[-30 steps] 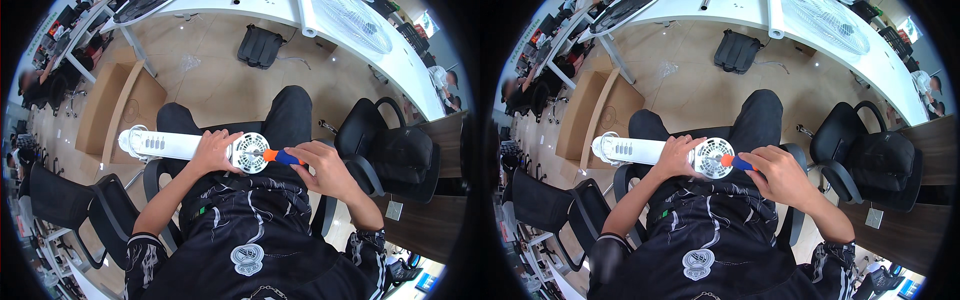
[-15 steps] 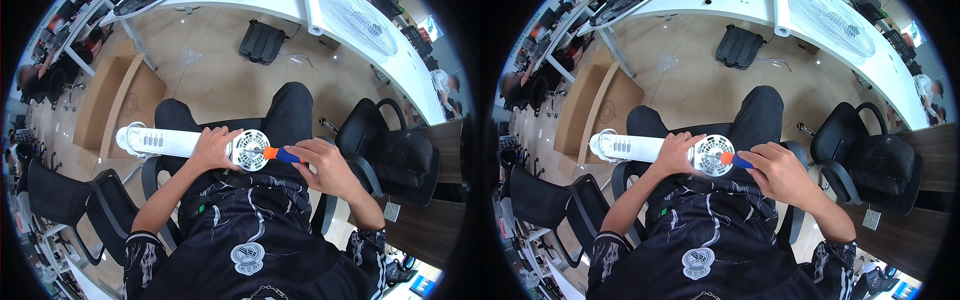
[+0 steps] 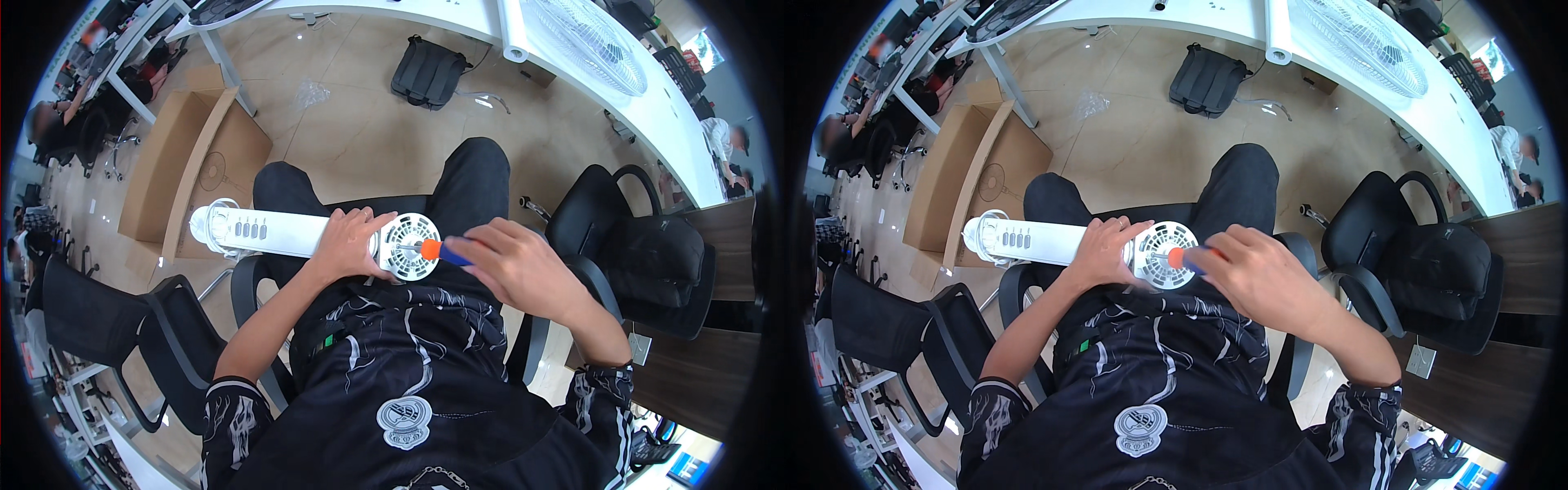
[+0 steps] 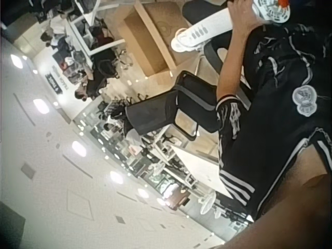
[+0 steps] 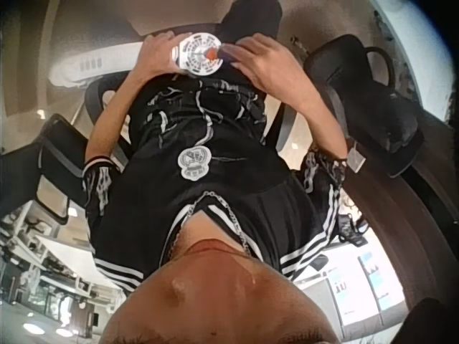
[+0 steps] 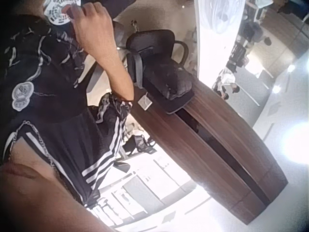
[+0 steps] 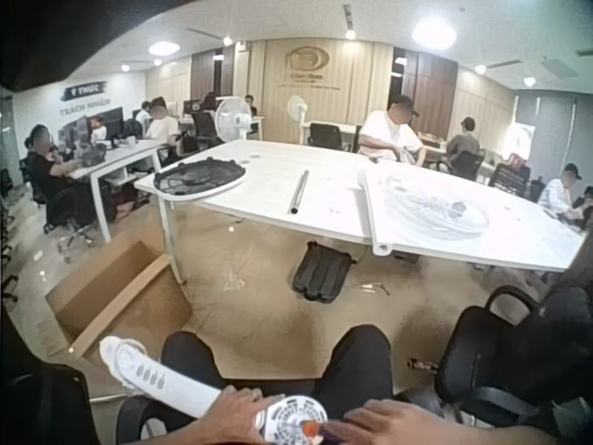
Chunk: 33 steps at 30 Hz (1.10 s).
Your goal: Assembling the motor housing and base components of an electric fan using a screwdriver.
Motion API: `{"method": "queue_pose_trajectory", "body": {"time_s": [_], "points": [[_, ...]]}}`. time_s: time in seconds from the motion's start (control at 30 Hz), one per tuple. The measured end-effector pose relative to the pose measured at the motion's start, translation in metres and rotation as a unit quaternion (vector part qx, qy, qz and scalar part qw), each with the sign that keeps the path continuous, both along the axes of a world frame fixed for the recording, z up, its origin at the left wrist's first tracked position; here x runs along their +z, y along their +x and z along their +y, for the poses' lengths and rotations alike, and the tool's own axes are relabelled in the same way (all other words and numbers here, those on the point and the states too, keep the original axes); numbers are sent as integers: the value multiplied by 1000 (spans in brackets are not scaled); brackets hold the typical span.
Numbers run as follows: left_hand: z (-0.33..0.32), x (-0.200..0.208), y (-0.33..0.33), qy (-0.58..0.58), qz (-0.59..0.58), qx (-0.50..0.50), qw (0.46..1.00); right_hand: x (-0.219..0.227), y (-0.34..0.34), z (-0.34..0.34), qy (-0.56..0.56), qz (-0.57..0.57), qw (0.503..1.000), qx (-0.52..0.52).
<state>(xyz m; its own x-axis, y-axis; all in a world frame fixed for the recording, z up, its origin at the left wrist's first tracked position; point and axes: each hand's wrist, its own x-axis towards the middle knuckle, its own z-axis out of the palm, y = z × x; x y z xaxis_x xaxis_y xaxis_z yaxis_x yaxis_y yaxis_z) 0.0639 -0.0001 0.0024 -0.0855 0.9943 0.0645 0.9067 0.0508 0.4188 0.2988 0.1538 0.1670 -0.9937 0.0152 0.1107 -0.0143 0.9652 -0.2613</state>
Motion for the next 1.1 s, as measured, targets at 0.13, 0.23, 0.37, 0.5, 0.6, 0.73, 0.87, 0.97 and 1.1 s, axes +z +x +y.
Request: {"method": "queue_pose_trajectory", "body": {"time_s": [0.13, 0.23, 0.37, 0.5, 0.6, 0.73, 0.87, 0.97, 1.1], "points": [[2, 3, 2, -15, -5, 2, 1000, -10, -5, -9, -11, -137, 981, -140], [3, 7, 2, -20, -8, 3, 1000, -20, -8, -10, 57, 21, 991, -122], [1, 5, 2, -18, -1, 5, 1000, -17, -14, -8, -59, 83, 990, -100], [3, 8, 3, -29, -8, 4, 1000, -14, -20, -16, -109, -100, 971, -188], [4, 6, 3, -23, -6, 3, 1000, -18, -22, -12, -86, -25, 983, -162], [2, 3, 2, 15, 6, 4, 1000, -20, -25, -5, -134, 72, 985, -76], [3, 7, 2, 0, -2, 5, 1000, -15, -30, -14, -116, -129, 957, -233], [3, 5, 1, 9, -6, 5, 1000, -26, -27, -6, -31, 63, 971, -228], [2, 6, 1, 1, -6, 4, 1000, -26, -27, -1, -141, 73, 979, -127]]}}
